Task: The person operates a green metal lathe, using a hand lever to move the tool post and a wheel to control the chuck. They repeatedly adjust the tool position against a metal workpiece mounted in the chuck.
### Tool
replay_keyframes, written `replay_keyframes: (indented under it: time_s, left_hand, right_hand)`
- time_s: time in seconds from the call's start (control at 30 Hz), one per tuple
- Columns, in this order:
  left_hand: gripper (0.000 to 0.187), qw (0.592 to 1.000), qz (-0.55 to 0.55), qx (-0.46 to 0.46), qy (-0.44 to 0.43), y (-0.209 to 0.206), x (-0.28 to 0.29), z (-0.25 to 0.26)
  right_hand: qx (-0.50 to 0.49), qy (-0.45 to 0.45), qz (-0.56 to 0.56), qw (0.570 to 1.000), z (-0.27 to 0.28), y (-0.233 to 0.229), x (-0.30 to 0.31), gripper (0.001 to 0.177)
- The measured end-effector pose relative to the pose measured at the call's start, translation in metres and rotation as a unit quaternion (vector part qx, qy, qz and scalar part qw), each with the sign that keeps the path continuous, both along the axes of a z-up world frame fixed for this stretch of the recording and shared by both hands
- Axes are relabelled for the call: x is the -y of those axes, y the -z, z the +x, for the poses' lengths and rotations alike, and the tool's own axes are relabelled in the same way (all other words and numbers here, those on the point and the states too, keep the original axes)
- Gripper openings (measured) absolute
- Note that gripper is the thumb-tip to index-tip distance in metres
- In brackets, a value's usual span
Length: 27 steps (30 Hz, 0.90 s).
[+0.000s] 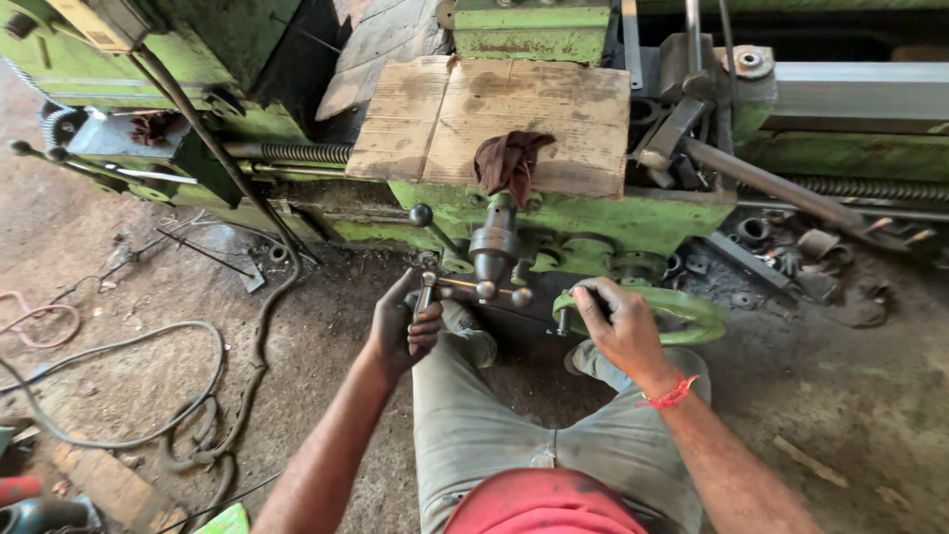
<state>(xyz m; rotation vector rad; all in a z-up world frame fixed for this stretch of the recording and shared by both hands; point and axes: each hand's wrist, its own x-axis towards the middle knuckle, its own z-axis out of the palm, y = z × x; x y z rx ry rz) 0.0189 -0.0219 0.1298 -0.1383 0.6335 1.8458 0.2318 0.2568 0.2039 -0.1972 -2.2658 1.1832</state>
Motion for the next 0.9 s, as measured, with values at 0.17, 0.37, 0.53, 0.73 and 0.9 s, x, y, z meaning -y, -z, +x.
replay_keyframes:
  time_s: [0.17,0.37,0.53,0.73,0.9]
  left_hand:
    - [0.064,0.945,0.246,0.061,0.206,-0.002,-0.017,-0.002]
    - [0.052,0.965,0.18,0.173,0.082,-0.004,-0.017,-0.007]
    - [0.064,0.974,0.15,0.168,0.019,-0.038,-0.024,0.017]
    - [0.078,0.948,0.237,0.196,0.079,-0.081,-0.058,0.044]
    - [0.07,0.962,0.205,0.183,-0.002,-0.088,-0.081,0.069]
  right_hand:
    - [0.073,0.014,0.057,0.996,-0.033,0.018,0.024,0.025]
    - [0.039,0.054,0.102,0.993,-0.071,0.064,0.06,0.031]
    - [0.006,-0.034,-0.164,0.986,-0.083,0.122,0.065,0.035]
    - [0.102,-0.106,-0.46,0.876,-0.096,0.179,0.076,0.035]
    - [-0.049,-0.29,-0.43,0.854,-0.108,0.198,0.081,0.032]
